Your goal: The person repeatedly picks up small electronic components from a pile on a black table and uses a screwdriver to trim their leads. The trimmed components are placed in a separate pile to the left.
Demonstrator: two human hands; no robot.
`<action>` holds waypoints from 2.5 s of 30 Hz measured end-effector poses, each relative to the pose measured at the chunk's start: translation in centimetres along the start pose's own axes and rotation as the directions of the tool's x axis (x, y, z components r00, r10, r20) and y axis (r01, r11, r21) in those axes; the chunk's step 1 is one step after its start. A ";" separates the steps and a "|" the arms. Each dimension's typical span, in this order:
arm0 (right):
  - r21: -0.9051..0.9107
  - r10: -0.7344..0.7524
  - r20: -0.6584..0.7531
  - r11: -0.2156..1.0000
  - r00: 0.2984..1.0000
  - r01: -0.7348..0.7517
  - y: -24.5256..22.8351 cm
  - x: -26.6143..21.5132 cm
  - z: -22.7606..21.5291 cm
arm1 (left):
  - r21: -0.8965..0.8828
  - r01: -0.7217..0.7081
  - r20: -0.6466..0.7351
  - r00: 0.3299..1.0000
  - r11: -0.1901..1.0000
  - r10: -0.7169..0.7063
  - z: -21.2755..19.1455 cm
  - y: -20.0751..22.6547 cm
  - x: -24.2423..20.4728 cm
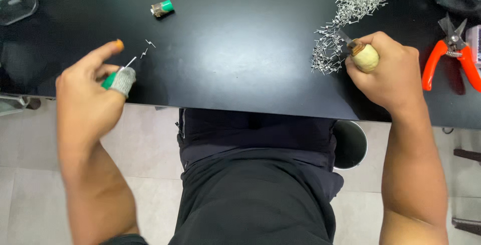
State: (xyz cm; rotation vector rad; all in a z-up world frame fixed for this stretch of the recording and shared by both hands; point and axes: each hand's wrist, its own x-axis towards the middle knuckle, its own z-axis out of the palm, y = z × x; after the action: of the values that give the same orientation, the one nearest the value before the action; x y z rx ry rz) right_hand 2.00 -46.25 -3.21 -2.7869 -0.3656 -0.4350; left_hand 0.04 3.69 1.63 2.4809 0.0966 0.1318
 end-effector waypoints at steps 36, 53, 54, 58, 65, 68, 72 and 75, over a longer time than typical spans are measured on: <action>0.803 0.204 0.047 0.575 0.978 -0.159 -15.8 -10.7 -0.1 | -0.800 0.064 0.300 0.904 0.597 0.305 14.2 11.8 -7.9; 0.709 0.184 -0.010 0.694 0.983 -0.123 -17.0 -11.0 1.5 | -0.733 0.094 0.318 0.923 0.674 0.217 12.8 12.6 -8.0; 0.710 0.184 -0.009 0.694 0.983 -0.123 -17.0 -11.0 1.4 | -0.733 0.095 0.318 0.923 0.674 0.216 12.8 12.6 -8.0; 0.681 0.166 -0.016 0.724 0.986 -0.111 -16.5 -11.3 1.8 | -0.722 -0.098 0.183 0.928 0.685 0.325 13.2 12.0 -7.9; 0.619 0.154 -0.045 0.780 0.987 -0.093 -16.8 -11.0 1.5 | 0.124 -0.726 -0.281 0.628 0.677 0.725 13.5 12.2 -8.1; 0.618 0.154 -0.067 0.782 0.986 -0.080 -16.9 -10.7 1.5 | 0.280 -0.732 -0.297 0.549 0.621 0.781 13.2 12.5 -7.7; 0.619 0.115 -0.085 0.784 0.990 -0.038 -16.1 -10.8 2.3 | -0.019 -0.724 -0.219 0.676 0.689 0.704 13.0 12.4 -7.7; 0.628 0.105 -0.120 0.778 0.987 -0.006 -16.0 -10.7 2.2 | -0.715 -0.065 0.242 0.911 0.696 0.334 12.5 12.3 -7.6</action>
State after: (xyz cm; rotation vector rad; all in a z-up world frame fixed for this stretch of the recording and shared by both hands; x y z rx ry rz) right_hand -11.95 -32.89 -4.80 -2.0892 -0.3179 -0.4105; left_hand -5.54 -14.38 -1.22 1.6981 -0.3358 -0.1716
